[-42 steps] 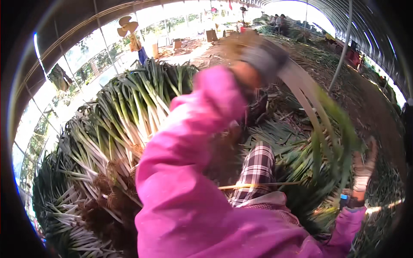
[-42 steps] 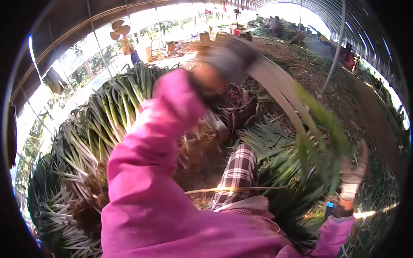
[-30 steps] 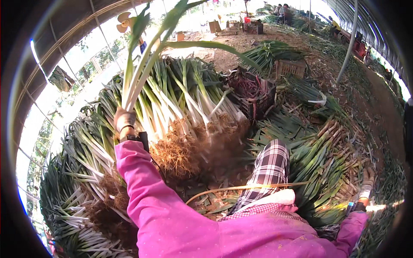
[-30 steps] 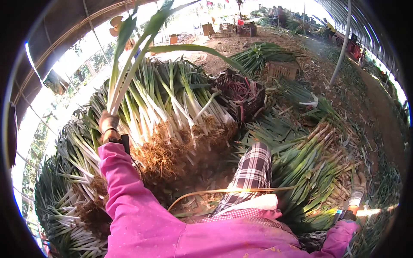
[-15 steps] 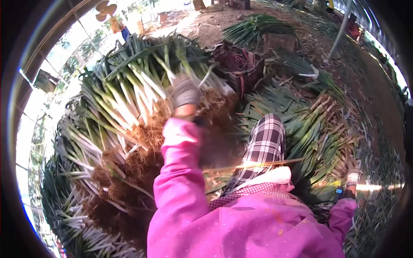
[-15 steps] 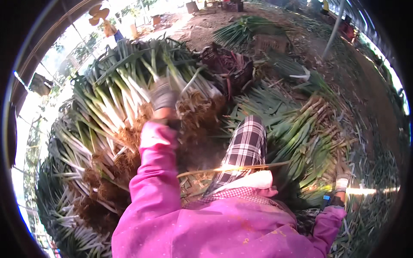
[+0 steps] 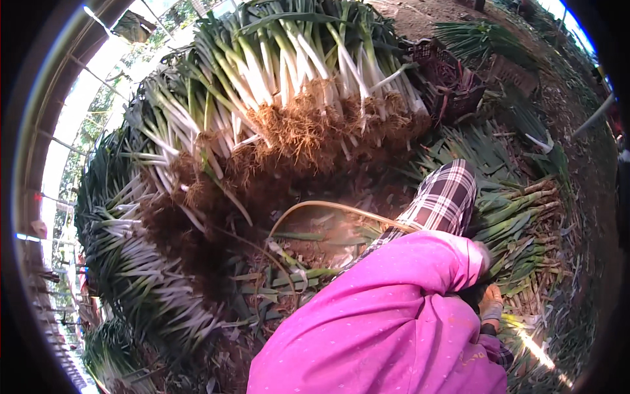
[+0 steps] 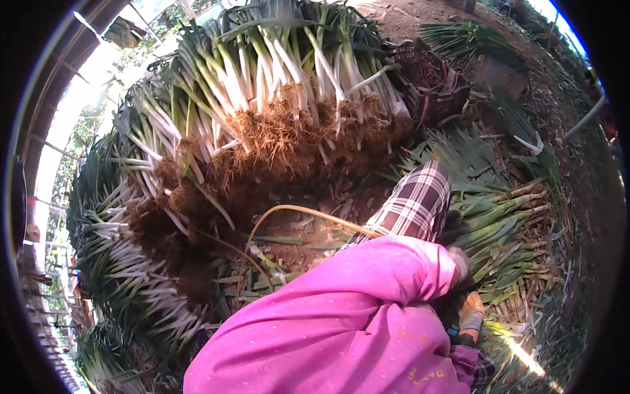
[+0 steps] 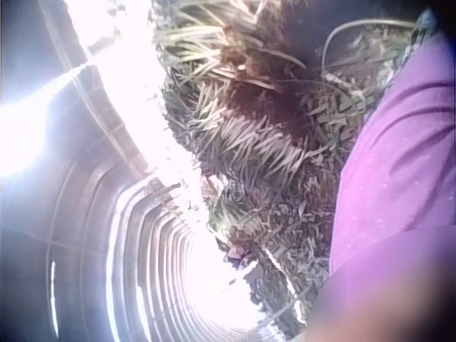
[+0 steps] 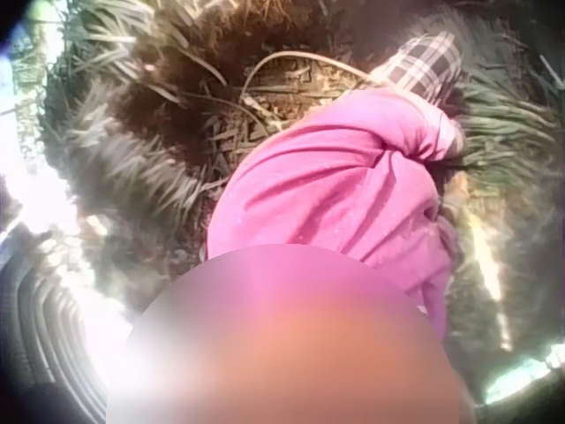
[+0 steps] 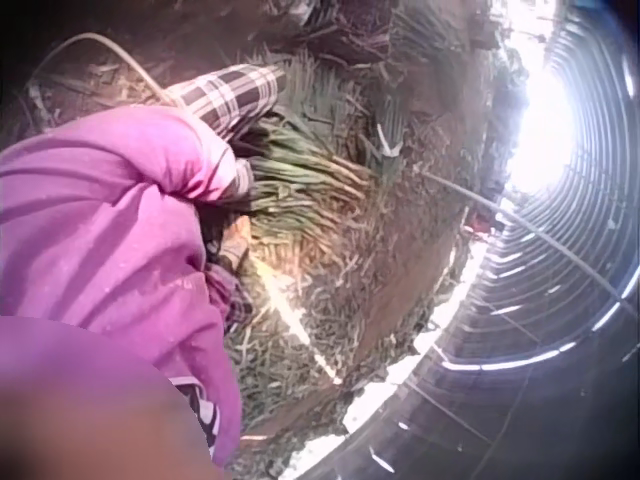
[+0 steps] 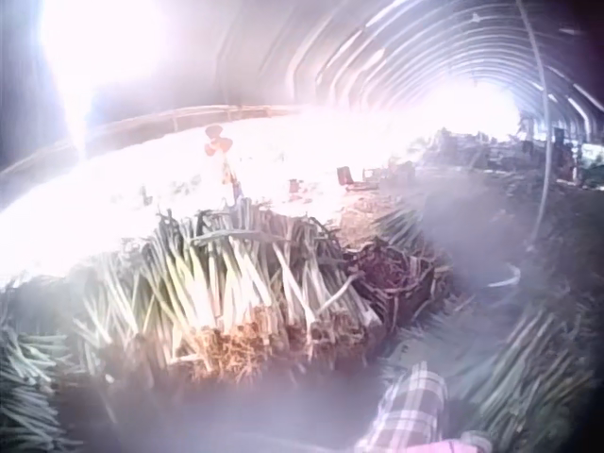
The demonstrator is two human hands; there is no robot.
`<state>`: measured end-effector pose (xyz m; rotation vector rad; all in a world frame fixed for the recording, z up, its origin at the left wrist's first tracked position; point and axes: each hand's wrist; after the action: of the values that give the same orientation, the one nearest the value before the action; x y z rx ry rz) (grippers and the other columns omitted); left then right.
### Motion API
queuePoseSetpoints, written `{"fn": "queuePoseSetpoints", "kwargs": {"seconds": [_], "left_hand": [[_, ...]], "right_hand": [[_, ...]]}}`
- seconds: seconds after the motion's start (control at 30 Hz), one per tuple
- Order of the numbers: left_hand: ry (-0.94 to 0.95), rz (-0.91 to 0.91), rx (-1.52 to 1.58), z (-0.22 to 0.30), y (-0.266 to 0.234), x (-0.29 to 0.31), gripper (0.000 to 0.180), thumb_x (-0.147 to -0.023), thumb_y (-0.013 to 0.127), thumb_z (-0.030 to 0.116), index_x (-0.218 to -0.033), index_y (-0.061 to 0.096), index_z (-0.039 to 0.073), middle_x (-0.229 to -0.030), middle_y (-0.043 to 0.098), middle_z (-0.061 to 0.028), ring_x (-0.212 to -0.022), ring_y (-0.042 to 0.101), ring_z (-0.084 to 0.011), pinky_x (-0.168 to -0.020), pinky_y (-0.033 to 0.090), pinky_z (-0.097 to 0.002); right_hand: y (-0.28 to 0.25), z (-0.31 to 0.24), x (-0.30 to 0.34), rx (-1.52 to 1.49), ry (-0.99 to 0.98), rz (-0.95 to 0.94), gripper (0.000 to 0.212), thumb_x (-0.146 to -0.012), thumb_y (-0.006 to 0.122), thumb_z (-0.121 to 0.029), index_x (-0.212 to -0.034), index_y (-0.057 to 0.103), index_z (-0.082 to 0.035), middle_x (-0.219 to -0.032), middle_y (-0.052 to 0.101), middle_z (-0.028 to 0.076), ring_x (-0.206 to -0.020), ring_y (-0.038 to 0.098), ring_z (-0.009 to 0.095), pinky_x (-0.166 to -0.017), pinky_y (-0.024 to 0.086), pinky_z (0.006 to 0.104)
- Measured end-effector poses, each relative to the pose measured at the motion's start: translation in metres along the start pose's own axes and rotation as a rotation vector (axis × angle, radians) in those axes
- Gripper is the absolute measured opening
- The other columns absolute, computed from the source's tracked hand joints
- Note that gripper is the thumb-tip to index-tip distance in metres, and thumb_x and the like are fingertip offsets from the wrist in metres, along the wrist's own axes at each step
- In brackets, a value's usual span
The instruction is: The person cleans leeks by hand, pulling off the outer layers and roots one at a time, then places the cleaned leeks onto a pile. After clearing the workspace, the person picks up a new bundle of leeks and repeats the process of peeling and cleaning each stalk.
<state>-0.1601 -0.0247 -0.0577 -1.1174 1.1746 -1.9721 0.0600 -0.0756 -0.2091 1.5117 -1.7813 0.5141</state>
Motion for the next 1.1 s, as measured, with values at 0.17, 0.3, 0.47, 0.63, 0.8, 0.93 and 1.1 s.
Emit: {"fn": "queuePoseSetpoints", "kwargs": {"seconds": [0.17, 0.3, 0.47, 0.63, 0.8, 0.93, 1.1], "left_hand": [[0.272, 0.049, 0.165, 0.04, -0.018, 0.005, 0.031, -0.083, 0.052, 0.03, -0.103, 0.062, 0.009, -0.093, 0.064, -0.0071, -0.085, 0.061, -0.025, -0.073, 0.046, -0.0412], [0.183, -0.002, 0.481, 0.009, -0.035, 0.103, 0.029, -0.083, 0.053, 0.03, -0.098, 0.063, 0.008, -0.087, 0.065, -0.0086, -0.078, 0.063, -0.0252, -0.069, 0.048, -0.0355], [0.358, -0.308, -0.02, 0.025, -0.077, 0.041, 0.056, -0.069, 0.067, 0.037, -0.112, 0.054, 0.004, -0.102, 0.059, -0.0185, -0.093, 0.058, -0.0351, -0.08, 0.047, -0.0387], [0.146, -0.073, 0.236, 0.027, -0.036, -0.084, 0.095, -0.064, 0.074, 0.046, -0.132, 0.028, -0.004, -0.121, 0.046, -0.0281, -0.107, 0.051, -0.0381, -0.086, 0.043, -0.04], [0.024, -0.4, 0.94, 0.004, -0.01, -0.149, 0.064, -0.071, 0.074, 0.028, -0.117, 0.047, -0.007, -0.081, 0.06, -0.006, -0.069, 0.055, -0.0137, -0.062, 0.046, -0.0273], [0.029, -0.328, 0.795, -0.007, -0.002, -0.145, 0.034, -0.074, 0.066, 0.018, -0.1, 0.058, -0.003, -0.073, 0.058, -0.0034, -0.059, 0.053, -0.0119, -0.051, 0.043, -0.0247], [0.028, 0.082, 1.33, -0.041, -0.021, -0.151, 0.01, -0.076, 0.058, 0.009, -0.084, 0.057, 0.003, -0.065, 0.054, -0.0008, -0.049, 0.048, -0.0089, -0.045, 0.038, -0.0218]], "right_hand": [[-0.014, -0.012, -0.014, -0.179, -0.25, -0.277, 0.053, -0.089, 0.043, -0.04, -0.131, 0.035, -0.009, -0.128, 0.046, 0.01, -0.118, 0.042, 0.022, -0.099, 0.033, 0.0369], [0.089, -0.042, 0.025, -0.842, -0.378, -0.766, 0.028, -0.093, 0.04, -0.025, -0.106, 0.054, -0.005, -0.104, 0.058, 0.014, -0.097, 0.055, 0.026, -0.09, 0.041, 0.0361], [0.079, 0.002, 0.036, -0.977, -0.398, -0.38, 0.007, -0.083, 0.056, -0.007, -0.089, 0.055, -0.004, -0.087, 0.061, 0.011, -0.079, 0.06, 0.027, -0.072, 0.05, 0.0399], [0.133, 0.009, 0.042, 0.362, -0.961, 0.177, 0.021, -0.079, 0.056, -0.01, -0.099, 0.052, -0.004, -0.087, 0.06, 0.011, -0.076, 0.058, 0.024, -0.069, 0.047, 0.0342], [0.148, -0.018, 0.068, -0.266, -0.734, -0.165, 0.027, -0.079, 0.059, 0.0, -0.105, 0.055, -0.008, -0.095, 0.058, 0.0, -0.086, 0.054, 0.011, -0.076, 0.046, 0.0279], [0.149, -0.047, 0.076, -0.579, -0.469, -0.428, 0.034, -0.074, 0.065, -0.001, -0.106, 0.055, -0.01, -0.097, 0.057, -0.001, -0.089, 0.051, 0.011, -0.082, 0.044, 0.0272], [0.078, -0.038, -0.001, 0.276, -0.779, 0.427, 0.041, -0.072, 0.069, -0.026, -0.104, 0.054, -0.006, -0.1, 0.055, 0.008, -0.096, 0.051, 0.023, -0.084, 0.042, 0.036]]}}
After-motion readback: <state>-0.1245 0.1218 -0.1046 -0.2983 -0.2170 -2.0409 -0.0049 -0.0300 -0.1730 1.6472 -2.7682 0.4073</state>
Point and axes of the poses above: each hand's wrist, its own x-axis away from the middle knuckle, its own y-axis out of the palm, z = x × y
